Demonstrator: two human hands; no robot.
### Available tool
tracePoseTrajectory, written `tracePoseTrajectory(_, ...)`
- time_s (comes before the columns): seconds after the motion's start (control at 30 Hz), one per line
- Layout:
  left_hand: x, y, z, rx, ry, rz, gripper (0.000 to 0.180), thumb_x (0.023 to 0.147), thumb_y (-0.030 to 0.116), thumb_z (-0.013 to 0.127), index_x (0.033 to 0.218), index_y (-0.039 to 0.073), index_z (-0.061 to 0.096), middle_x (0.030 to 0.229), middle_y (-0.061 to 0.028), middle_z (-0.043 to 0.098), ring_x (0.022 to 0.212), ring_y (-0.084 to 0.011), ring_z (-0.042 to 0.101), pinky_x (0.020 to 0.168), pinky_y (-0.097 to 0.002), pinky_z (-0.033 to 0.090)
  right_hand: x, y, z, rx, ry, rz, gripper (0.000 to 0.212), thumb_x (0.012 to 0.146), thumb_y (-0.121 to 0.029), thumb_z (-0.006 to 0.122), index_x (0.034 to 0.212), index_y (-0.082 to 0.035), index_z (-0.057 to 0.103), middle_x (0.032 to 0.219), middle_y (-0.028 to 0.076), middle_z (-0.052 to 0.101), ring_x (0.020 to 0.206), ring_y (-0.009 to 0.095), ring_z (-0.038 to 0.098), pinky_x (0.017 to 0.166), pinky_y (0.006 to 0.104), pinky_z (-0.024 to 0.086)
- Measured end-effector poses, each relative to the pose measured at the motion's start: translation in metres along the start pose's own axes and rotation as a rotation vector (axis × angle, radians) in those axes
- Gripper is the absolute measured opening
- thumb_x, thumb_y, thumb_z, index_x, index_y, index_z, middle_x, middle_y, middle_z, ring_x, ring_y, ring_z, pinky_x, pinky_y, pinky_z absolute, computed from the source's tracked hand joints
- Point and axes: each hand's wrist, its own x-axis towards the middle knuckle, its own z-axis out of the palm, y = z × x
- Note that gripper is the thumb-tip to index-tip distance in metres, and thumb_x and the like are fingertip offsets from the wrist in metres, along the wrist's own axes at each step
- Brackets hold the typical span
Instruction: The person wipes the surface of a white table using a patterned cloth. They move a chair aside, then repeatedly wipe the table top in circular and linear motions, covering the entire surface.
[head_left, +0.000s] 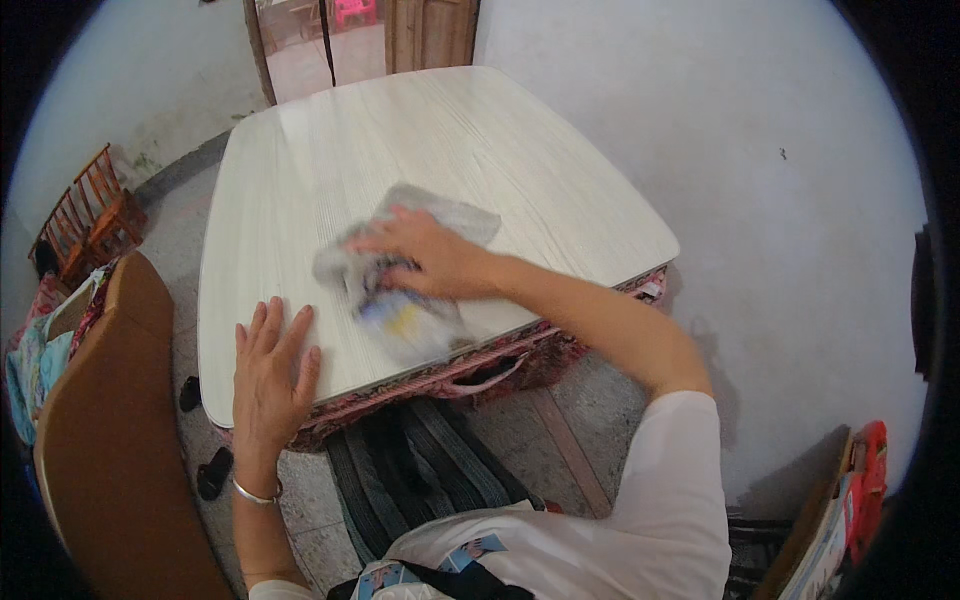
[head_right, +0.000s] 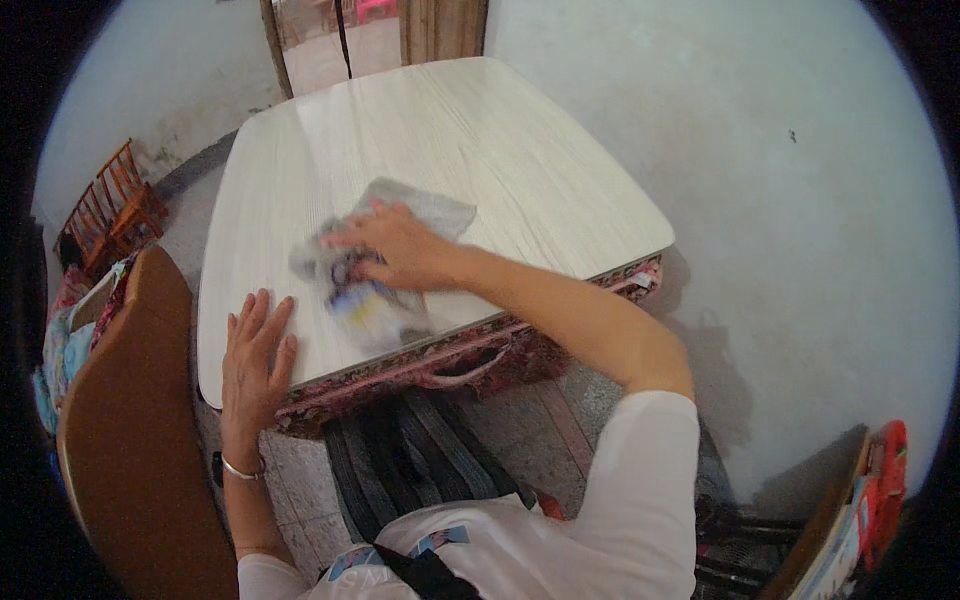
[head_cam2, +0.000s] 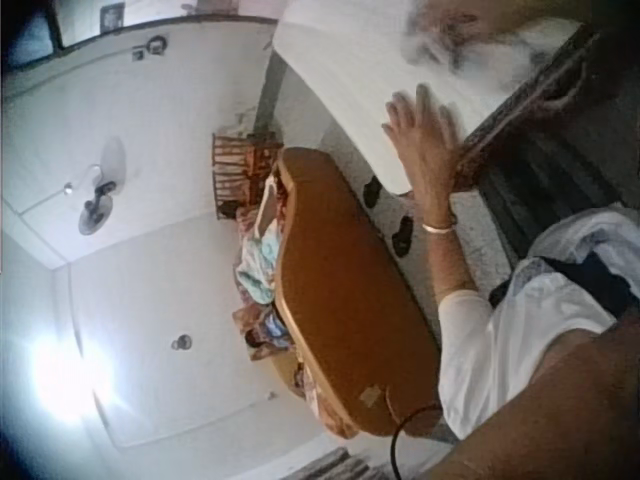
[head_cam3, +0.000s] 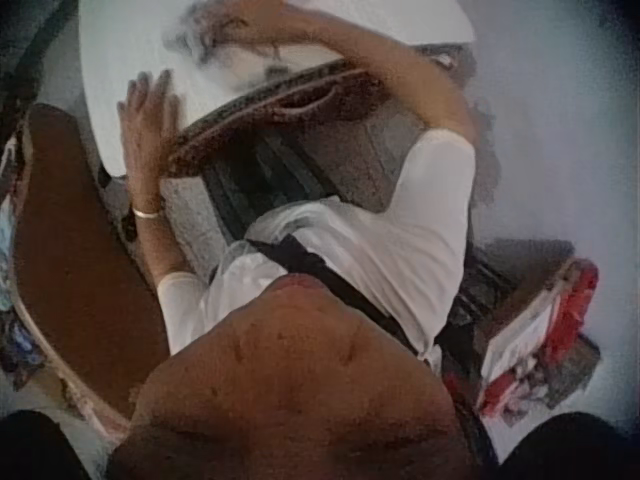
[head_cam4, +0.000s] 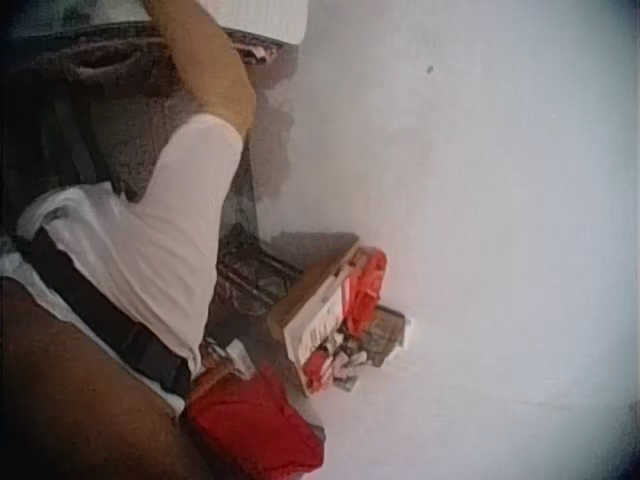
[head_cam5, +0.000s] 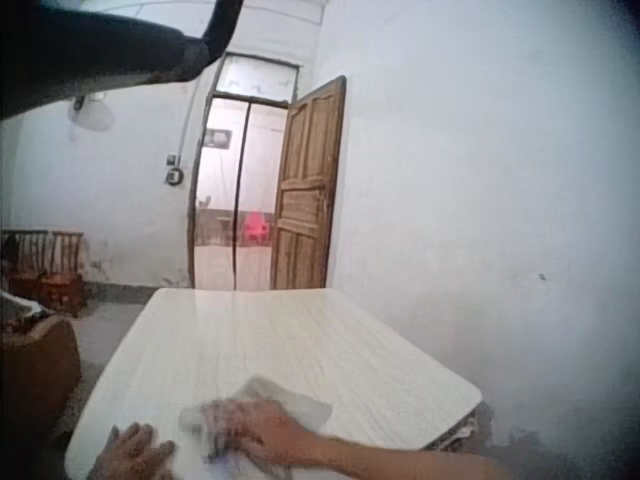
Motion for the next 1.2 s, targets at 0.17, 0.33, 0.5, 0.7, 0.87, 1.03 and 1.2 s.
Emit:
tracePoseTrajectory(0.17, -0.001, 0.0, 0.002, 0.02, 0.005, 0.013, 0.042, 0.092, 0.03, 0.051, 0.129, 0.011, 0.056, 0.141, -0.0246, 0.04, 0.135, -0.0397, 0.033, 0.113, -0.0523, 0.019, -0.099, -0.017, -0.041, 0.125, -0.048, 0.059, 0.058, 0.082, -0.009, 0.063, 0.137, -0.018, 0.047, 0.138, 0.01, 0.048, 0.137, 0.035, 0.029, 0.115, 0.0509, 0.015)
tracePoseTrajectory(0.33, -0.003, 0.005, 0.002, 0.037, 0.027, 0.002, 0.041, 0.091, 0.025, 0.053, 0.129, 0.011, 0.056, 0.141, -0.0246, 0.041, 0.135, -0.0391, 0.033, 0.113, -0.0523, 0.019, -0.166, 0.063, -0.084, -0.101, 0.173, 0.49, 0.055, 0.09, -0.024, 0.058, 0.141, -0.016, 0.04, 0.143, 0.007, 0.044, 0.137, 0.033, 0.029, 0.114, 0.0533, 0.01)
tracePoseTrajectory(0.5, -0.001, 0.006, 0.006, 0.012, 0.035, 0.011, 0.041, 0.09, 0.025, 0.054, 0.129, 0.011, 0.056, 0.141, -0.0237, 0.041, 0.135, -0.0393, 0.033, 0.113, -0.0521, 0.019, -0.119, 0.074, -0.084, -0.333, -0.01, 0.691, 0.058, 0.09, -0.03, 0.059, 0.142, -0.017, 0.038, 0.144, 0.008, 0.042, 0.133, 0.033, 0.035, 0.111, 0.0548, 0.015)
tracePoseTrajectory(0.7, -0.002, -0.002, 0.002, 0.007, 0.019, 0.011, 0.042, 0.092, 0.026, 0.052, 0.13, 0.011, 0.055, 0.142, -0.0232, 0.04, 0.135, -0.0392, 0.033, 0.113, -0.0504, 0.02, -0.07, -0.011, -0.022, -0.167, 0.014, 0.327, 0.054, 0.088, -0.029, 0.061, 0.138, -0.016, 0.044, 0.141, 0.011, 0.045, 0.135, 0.031, 0.032, 0.113, 0.0524, 0.014)
tracePoseTrajectory(0.87, -0.004, -0.006, 0.002, 0.018, 0.024, 0.009, 0.042, 0.092, 0.027, 0.052, 0.131, 0.012, 0.055, 0.142, -0.0233, 0.04, 0.135, -0.0393, 0.033, 0.112, -0.0504, 0.02, -0.131, -0.015, -0.041, -0.007, 0.065, 0.322, 0.05, 0.088, -0.027, 0.062, 0.135, -0.015, 0.049, 0.14, 0.012, 0.046, 0.139, 0.03, 0.028, 0.114, 0.0506, 0.013)
tracePoseTrajectory(1.03, -0.001, 0.002, 0.01, 0.032, 0.046, 0.028, 0.042, 0.092, 0.027, 0.051, 0.131, 0.011, 0.054, 0.141, -0.0237, 0.041, 0.135, -0.0394, 0.033, 0.113, -0.0505, 0.02, -0.185, 0.065, -0.099, -0.337, 0.292, 0.756, 0.069, 0.079, -0.056, 0.064, 0.138, -0.025, 0.046, 0.138, 0.011, 0.048, 0.132, 0.031, 0.037, 0.106, 0.0628, 0.014)
tracePoseTrajectory(1.2, -0.002, 0.003, 0.009, 0.029, 0.075, 0.012, 0.042, 0.092, 0.026, 0.052, 0.13, 0.009, 0.055, 0.139, -0.0234, 0.043, 0.134, -0.039, 0.035, 0.112, -0.0508, 0.02, -0.117, 0.039, -0.068, -0.369, 0.207, 0.854, 0.066, 0.084, -0.056, 0.058, 0.139, -0.022, 0.043, 0.141, 0.013, 0.044, 0.134, 0.031, 0.035, 0.108, 0.0602, 0.013)
